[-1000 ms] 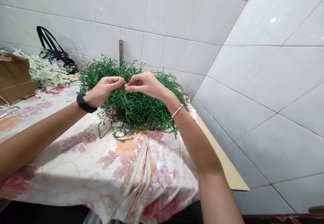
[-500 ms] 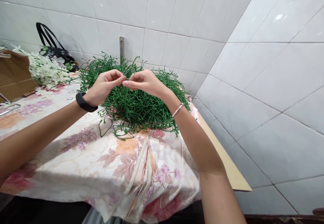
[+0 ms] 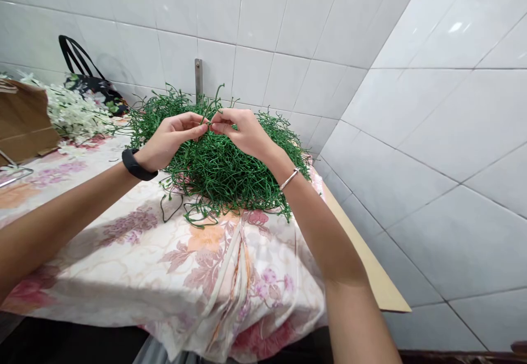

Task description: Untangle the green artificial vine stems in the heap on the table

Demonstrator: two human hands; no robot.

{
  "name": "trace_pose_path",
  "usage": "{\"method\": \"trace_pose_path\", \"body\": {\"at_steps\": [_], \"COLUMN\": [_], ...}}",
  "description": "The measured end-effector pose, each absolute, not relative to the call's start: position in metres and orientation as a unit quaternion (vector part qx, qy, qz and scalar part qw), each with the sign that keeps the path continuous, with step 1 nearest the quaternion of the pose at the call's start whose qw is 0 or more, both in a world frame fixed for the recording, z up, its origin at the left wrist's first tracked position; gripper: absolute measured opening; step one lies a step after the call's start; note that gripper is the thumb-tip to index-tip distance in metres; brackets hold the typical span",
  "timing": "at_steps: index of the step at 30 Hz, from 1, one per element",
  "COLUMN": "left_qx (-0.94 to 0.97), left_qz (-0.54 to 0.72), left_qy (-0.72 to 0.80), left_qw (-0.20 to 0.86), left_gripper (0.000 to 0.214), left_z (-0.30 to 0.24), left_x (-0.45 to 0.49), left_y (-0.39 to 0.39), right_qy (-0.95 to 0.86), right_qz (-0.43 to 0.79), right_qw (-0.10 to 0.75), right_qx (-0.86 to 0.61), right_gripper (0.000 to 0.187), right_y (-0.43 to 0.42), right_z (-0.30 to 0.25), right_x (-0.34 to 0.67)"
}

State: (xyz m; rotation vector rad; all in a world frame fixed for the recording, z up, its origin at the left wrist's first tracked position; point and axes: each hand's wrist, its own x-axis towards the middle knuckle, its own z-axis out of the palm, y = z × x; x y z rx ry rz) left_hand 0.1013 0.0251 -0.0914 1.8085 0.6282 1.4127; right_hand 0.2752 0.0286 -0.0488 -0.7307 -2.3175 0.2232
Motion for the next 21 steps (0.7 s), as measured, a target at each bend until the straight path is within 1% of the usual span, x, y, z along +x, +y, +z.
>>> {"method": "trace_pose_path", "body": {"at_steps": [6,8,11,17,21], "left_qx": [0.716,0.718,0.714,0.694,0.706], "left_qz": [0.563,0.563,0.561,0.58,0.565], "left_qy": [0.236,0.231,0.232,0.233,0.218], "left_qw": [0.339,0.338,0.349,0.357,0.366], "left_gripper": [0.013,0.013,0.014,0.017,0.014], "left_z": [-0.089,-0.088,-0.088,-0.087,-0.086], "left_x": [0.099,0.099,0.1,0.099,0.098], "left_y": [0.025,0.024,0.022,0.024,0.022], "right_qy": [-0.864,-0.86,-0.863,-0.858,-0.844], "right_qz": [0.175,0.197,0.196,0.223,0.244], "right_qw": [0.39,0.391,0.381,0.382,0.391], "right_qx": [-0.264,-0.263,-0.267,-0.262,-0.274], "right_gripper": [0.011,0.009,0.008,0.013,0.022], "right_y": [0.033,0.035,0.036,0.031,0.029], "right_z": [-0.055,-0.056,-0.057,-0.055,-0.054], "right_x": [0.274,0.273,0.271,0.266,0.265]}}
